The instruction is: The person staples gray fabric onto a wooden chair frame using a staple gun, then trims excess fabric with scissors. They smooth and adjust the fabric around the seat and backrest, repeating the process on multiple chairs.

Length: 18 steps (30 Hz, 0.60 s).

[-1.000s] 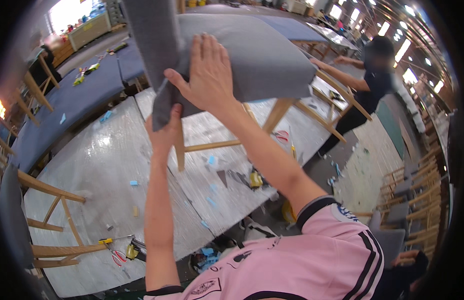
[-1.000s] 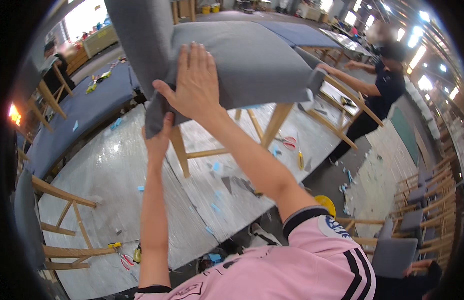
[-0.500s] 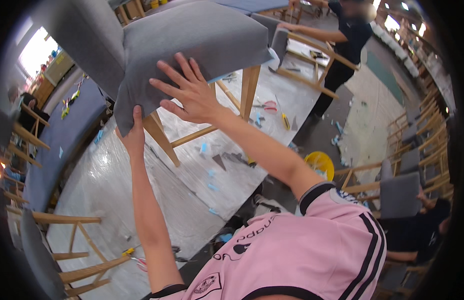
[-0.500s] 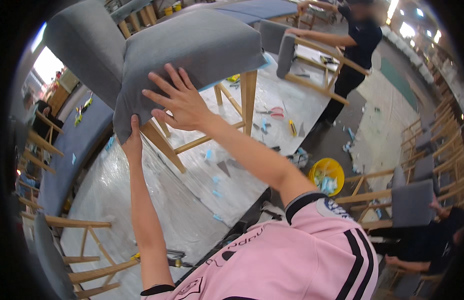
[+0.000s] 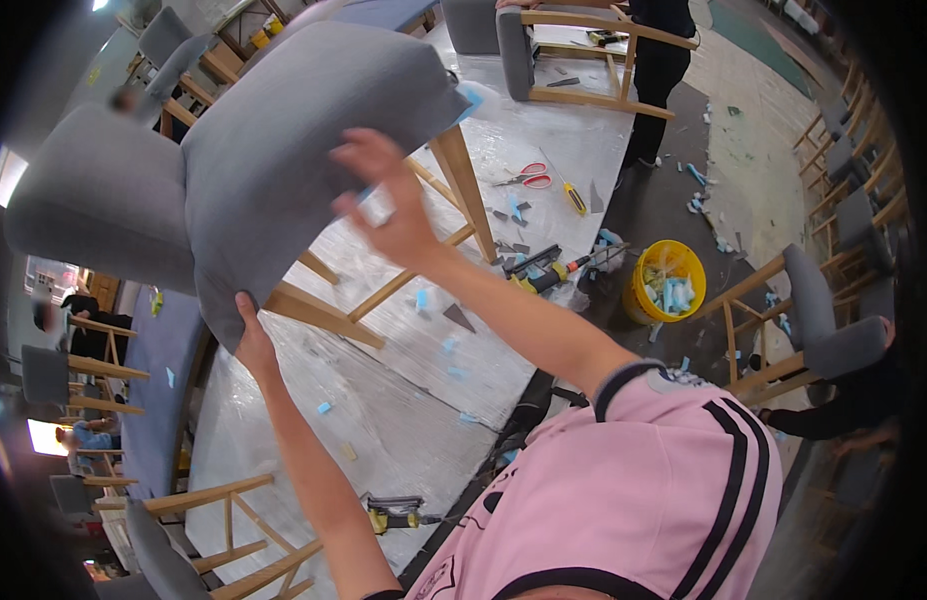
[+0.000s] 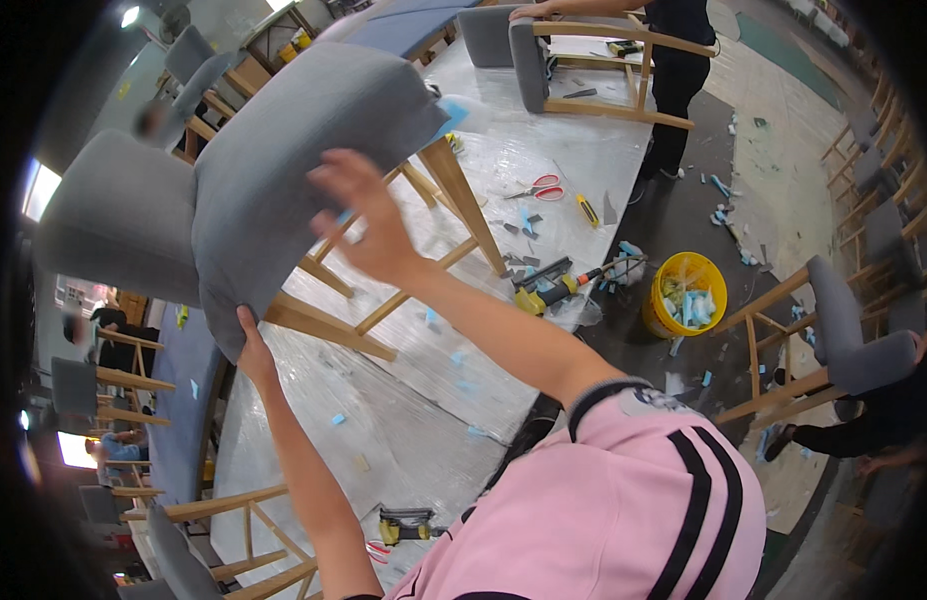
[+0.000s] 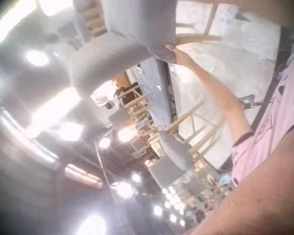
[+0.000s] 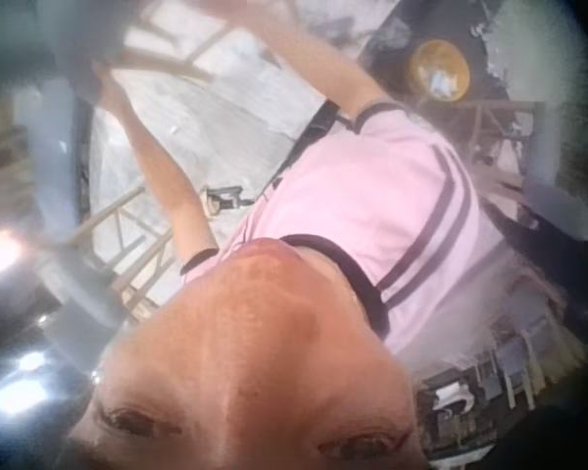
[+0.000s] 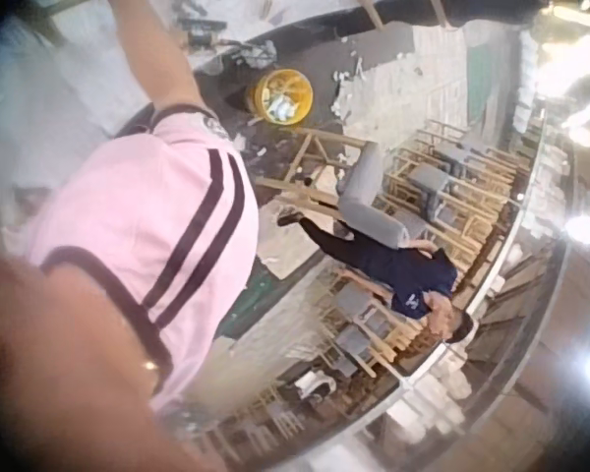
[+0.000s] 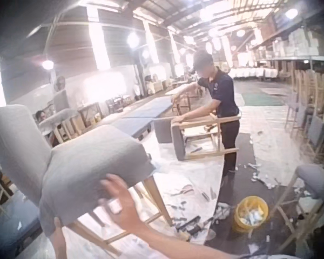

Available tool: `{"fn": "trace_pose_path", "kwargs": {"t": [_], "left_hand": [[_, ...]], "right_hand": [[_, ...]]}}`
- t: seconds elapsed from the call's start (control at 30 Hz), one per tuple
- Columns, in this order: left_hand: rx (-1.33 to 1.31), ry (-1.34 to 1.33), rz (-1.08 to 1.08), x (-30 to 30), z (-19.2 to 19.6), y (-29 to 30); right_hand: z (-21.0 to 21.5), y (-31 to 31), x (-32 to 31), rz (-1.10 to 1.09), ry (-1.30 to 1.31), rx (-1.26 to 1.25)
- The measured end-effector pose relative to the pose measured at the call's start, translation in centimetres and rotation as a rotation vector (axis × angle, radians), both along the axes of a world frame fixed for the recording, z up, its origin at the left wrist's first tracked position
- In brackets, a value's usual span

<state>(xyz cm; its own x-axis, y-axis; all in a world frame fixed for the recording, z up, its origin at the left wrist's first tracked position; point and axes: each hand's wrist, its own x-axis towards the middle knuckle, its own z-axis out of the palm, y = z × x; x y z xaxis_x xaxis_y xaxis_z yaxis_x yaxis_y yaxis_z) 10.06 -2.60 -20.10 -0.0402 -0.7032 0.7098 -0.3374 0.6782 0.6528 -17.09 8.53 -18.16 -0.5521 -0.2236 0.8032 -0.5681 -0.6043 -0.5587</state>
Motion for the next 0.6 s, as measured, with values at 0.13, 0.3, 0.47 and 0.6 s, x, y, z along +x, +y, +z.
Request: {"fn": "trace_pose_path", "kwargs": {"t": [0.13,0.3,0.47,0.6], "left_hand": [[0.134,-0.019,0.078,0.0,0.1,0.0],[0.161,-0.065,0.15,-0.6,0.6,-0.1],[0.188,-0.044,0.101,1.0,0.5,-0.4],[0.28,-0.017,0.165,1.6,0.1,-0.1]], "right_hand": [[-1.3,1.9,-9.3,0.05,-0.657,0.139],[0.0,1.4,-13.1,0.411,-0.59,0.489],[-0.6,0.1,-14.4,0.621,-0.57,0.393],[-2.7,-0.6,-13.8,0.501,-0.451,0.259]]}}
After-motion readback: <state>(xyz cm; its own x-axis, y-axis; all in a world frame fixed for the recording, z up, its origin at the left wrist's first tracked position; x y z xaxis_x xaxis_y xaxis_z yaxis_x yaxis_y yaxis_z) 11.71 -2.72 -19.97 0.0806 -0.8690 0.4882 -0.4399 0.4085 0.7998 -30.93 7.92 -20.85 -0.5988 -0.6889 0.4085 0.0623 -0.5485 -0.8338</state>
